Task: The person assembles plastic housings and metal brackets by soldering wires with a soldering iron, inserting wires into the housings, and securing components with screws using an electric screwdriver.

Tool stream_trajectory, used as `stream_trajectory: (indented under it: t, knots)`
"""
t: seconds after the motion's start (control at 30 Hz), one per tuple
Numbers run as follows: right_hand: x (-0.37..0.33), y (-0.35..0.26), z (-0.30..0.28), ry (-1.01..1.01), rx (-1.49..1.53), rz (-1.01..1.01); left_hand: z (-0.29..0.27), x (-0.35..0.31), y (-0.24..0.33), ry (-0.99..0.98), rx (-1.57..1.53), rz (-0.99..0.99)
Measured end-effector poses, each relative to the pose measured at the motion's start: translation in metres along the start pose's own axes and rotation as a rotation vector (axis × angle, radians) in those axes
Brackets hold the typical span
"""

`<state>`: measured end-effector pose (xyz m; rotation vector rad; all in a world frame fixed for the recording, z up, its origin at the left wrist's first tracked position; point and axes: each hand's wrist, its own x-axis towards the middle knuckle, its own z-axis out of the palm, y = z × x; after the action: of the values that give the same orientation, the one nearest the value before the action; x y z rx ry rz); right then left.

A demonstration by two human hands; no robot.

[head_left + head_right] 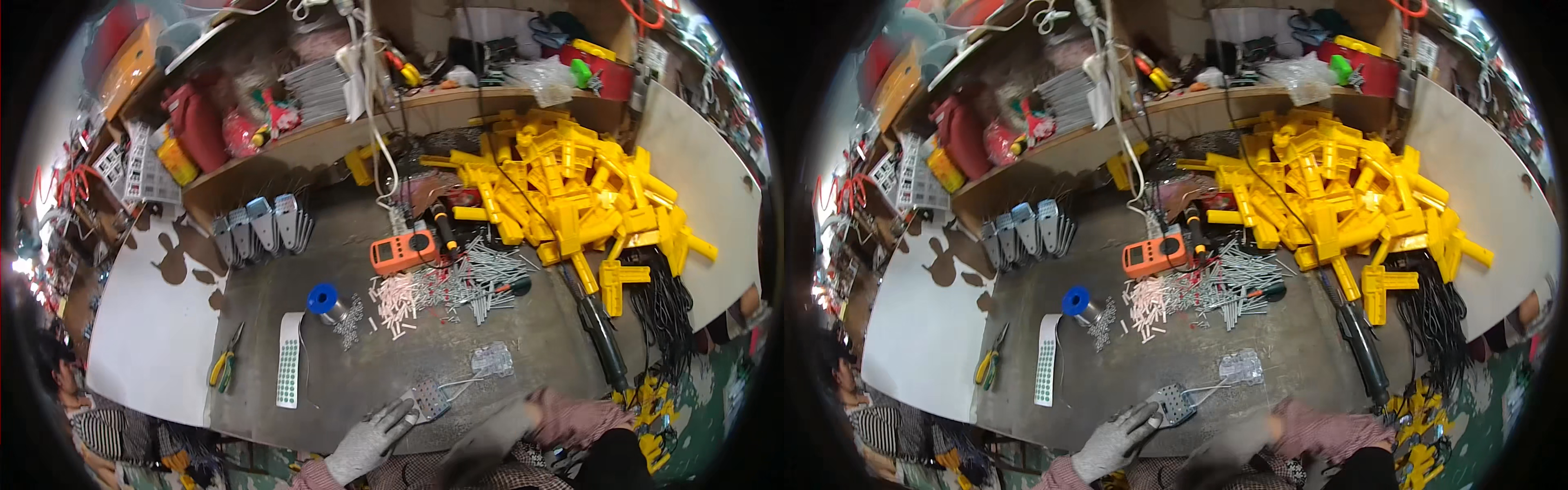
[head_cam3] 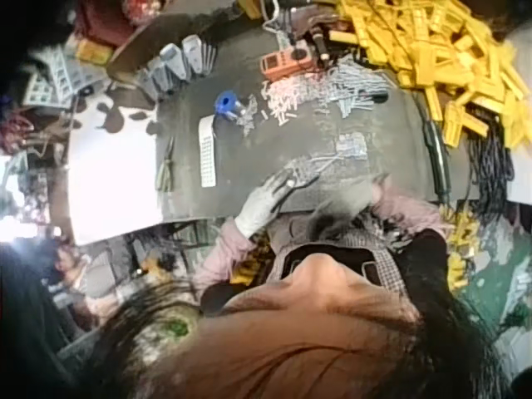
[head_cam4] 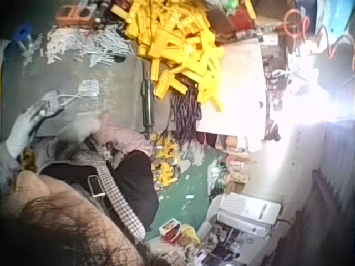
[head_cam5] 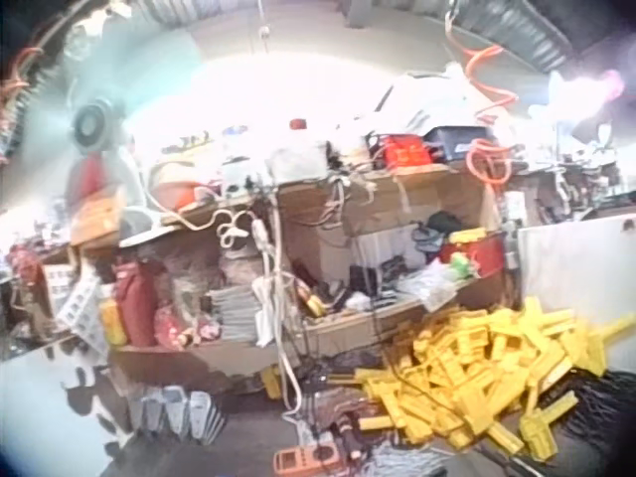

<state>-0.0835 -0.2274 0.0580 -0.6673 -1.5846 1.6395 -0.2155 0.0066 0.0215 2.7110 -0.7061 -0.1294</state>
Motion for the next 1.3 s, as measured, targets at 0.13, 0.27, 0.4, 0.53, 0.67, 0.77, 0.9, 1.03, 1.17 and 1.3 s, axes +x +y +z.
stream_trajectory:
  t: [0.13,0.27,0.4,0.53,0.67,0.77,0.9,1.03,1.17,1.3]
  knots:
    - [-0.069,-0.051,-0.046,1.004,-0.449,0.97,-0.033,0.027,0.027,0.061,-0.091,-0.07]
    - [-0.149,0.001,-0.137,1.593,-1.506,1.096,0.019,0.091,0.056,0.117,0.287,0.002]
    - [-0.165,0.034,-0.183,1.605,-1.706,1.047,0.032,0.107,0.056,-0.034,0.385,0.012]
    - [-0.154,0.003,-0.176,1.648,-1.618,0.991,0.014,0.099,0.056,0.284,-0.036,-0.088]
    - [-0.16,0.003,-0.163,1.652,-1.76,1.085,0.027,0.104,0.049,0.472,-0.565,-0.259]
    - [-0.171,-0.019,-0.119,2.055,-1.627,0.625,0.031,0.107,0.05,0.494,-0.434,-0.243]
    - [-0.091,0.003,-0.021,1.856,-1.256,0.383,0.032,0.105,0.039,0.514,-0.504,-0.278]
    - [-0.036,0.048,0.059,1.919,-0.304,0.238,0.036,0.113,0.045,0.466,-0.449,-0.294]
    - [-0.009,0.067,0.067,1.987,-0.564,0.205,0.012,0.107,0.06,0.367,-0.395,-0.324]
    - [-0.034,0.035,0.059,1.558,-0.681,0.284,0.003,0.072,0.053,0.303,-0.042,-0.086]
